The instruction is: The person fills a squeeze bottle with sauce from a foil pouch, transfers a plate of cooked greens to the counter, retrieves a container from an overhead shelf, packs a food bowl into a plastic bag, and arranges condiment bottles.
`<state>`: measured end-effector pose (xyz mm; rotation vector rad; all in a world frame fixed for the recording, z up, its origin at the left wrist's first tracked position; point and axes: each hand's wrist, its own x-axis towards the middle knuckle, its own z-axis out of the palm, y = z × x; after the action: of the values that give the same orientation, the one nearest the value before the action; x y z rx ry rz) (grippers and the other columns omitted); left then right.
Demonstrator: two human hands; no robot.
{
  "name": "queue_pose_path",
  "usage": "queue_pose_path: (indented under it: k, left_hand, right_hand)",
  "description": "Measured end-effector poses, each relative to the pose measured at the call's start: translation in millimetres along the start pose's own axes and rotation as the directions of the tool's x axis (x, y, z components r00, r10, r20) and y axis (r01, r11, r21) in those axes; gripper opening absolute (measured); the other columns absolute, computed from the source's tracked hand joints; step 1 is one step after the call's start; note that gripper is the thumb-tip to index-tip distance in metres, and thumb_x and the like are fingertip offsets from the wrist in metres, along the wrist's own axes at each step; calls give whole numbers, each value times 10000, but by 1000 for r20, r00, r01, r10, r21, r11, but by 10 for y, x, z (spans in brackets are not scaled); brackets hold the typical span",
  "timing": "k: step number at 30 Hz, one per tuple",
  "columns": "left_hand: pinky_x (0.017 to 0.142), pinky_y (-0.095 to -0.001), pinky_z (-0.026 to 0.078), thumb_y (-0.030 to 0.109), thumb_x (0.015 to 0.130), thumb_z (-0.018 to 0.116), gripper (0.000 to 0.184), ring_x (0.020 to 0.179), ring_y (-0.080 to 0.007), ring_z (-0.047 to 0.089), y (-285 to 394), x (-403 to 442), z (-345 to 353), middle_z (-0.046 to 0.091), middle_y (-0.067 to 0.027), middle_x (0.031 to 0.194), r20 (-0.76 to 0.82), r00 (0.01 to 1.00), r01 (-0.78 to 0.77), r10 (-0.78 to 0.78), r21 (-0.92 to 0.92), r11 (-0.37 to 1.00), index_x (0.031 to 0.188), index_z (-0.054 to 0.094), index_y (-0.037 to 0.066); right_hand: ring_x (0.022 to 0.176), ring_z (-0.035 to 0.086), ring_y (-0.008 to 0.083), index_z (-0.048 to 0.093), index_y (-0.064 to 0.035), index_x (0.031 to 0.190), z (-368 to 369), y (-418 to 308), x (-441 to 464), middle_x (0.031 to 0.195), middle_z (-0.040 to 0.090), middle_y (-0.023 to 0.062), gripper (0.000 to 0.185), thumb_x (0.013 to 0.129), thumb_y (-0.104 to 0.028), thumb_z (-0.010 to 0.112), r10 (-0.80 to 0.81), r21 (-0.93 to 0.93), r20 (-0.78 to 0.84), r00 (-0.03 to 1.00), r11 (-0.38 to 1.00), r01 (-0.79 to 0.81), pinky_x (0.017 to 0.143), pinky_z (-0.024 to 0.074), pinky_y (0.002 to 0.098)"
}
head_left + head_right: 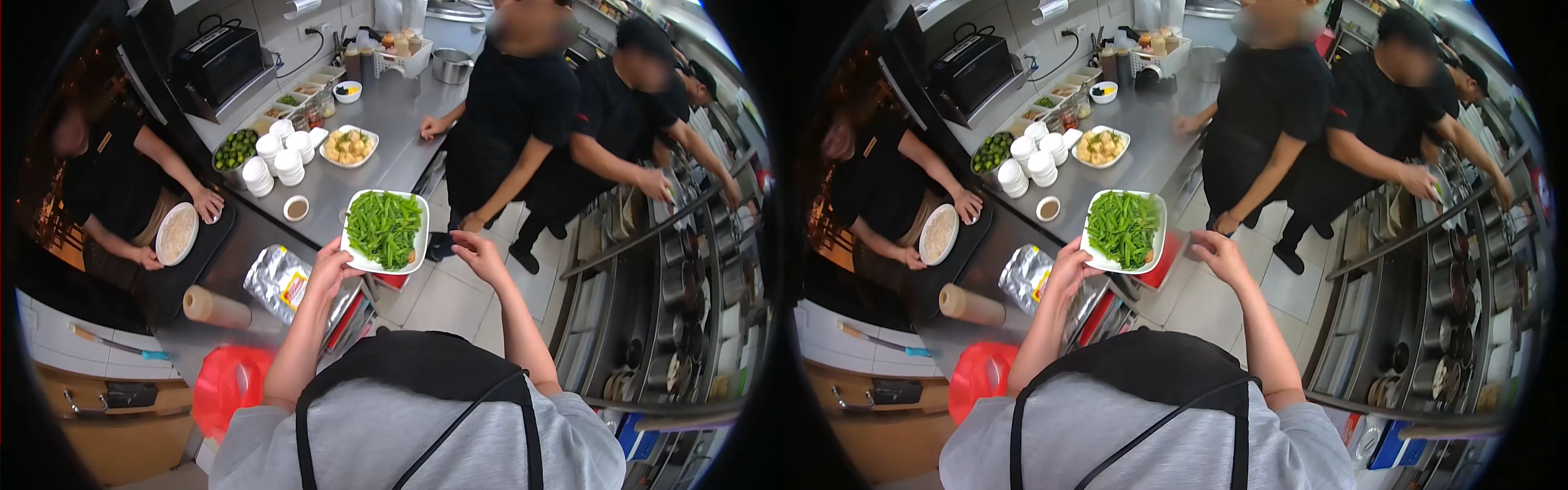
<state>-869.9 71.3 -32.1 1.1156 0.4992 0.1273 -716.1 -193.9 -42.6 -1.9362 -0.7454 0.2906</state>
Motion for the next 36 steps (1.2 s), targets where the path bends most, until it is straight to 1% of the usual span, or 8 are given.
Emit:
queue_pose_path:
  k: [6, 10, 13, 14, 17, 20, 24, 36]
  left_hand:
    - [635, -296, 547, -36, 716, 424, 449, 809, -200, 618, 128, 669, 20, 582, -113, 972, -1, 1000, -17, 17, -39, 999, 1162, 454, 5]
    - [673, -312, 542, -46, 715, 423, 489, 847, -200, 609, 113, 1100, 197, 575, -111, 1005, -3, 1000, 9, -10, -88, 996, 1201, 424, 5]
    - [690, -325, 538, -53, 715, 412, 513, 870, -208, 602, 111, 1382, 317, 566, -113, 1031, -37, 999, 24, -28, -104, 994, 1225, 402, 5]
    - [689, -325, 537, -54, 715, 408, 521, 873, -211, 601, 117, 1489, 352, 562, -113, 1040, -44, 998, 33, -39, -125, 992, 1232, 394, 5]
    - [698, -323, 535, -61, 708, 404, 548, 882, -206, 597, 192, 1752, 483, 553, -109, 1065, -90, 995, 36, -46, -109, 993, 1250, 378, 17]
    - [699, -319, 535, -68, 697, 404, 570, 881, -197, 597, 235, 2036, 563, 550, -107, 1074, -107, 993, 30, -43, -128, 991, 1258, 371, 24]
    - [701, -312, 535, -72, 691, 399, 578, 881, -193, 597, 343, 2352, 704, 549, -101, 1073, -154, 986, 39, -62, -149, 988, 1260, 371, 29]
    - [666, -245, 514, -42, 702, 432, 564, 844, -127, 582, 987, 2978, 669, 553, -60, 1044, -293, 951, 40, -97, -196, 980, 1257, 392, 56]
  right_hand:
    - [803, 592, 216, 584, -32, 1017, -40, -205, 1186, 864, 604, 136, 281, 752, -123, 585, -25, -85, 66, 998, 996, 30, 724, 458, 307]
    - [758, 599, 222, 592, -42, 1002, -202, -179, 2297, 831, 600, 158, 269, 747, -127, 589, -278, -224, -7, 961, 937, 270, 671, 460, 314]
    - [699, 617, 264, 605, -35, 950, -233, 30, 3335, 758, 608, 162, 241, 741, -152, 585, -108, -57, -35, 994, 993, 106, 649, 473, 325]
    - [749, 608, 303, 622, -35, 894, -201, 103, 3721, 790, 617, 166, 202, 741, -161, 583, -328, -268, -164, 930, 923, 278, 670, 469, 364]
    - [777, 593, 334, 642, -59, 856, -208, 300, 4759, 837, 614, 179, 182, 732, -182, 594, -442, -296, -193, 876, 878, 377, 697, 466, 403]
    - [804, 592, 333, 660, -125, 836, -315, 558, 5759, 834, 615, 172, 196, 732, -265, 570, -207, -486, -261, 943, 872, 57, 735, 473, 407]
    - [826, 597, 330, 641, -62, 866, -647, 1093, 6773, 873, 614, 186, 206, 765, -195, 522, -53, -665, -293, 955, 729, -163, 738, 480, 408]
    - [1090, 472, 277, 605, -83, 994, -1837, 2053, 7848, 1085, 567, 106, 281, 820, -174, 403, 177, -875, -318, 931, 322, -360, 859, 408, 415]
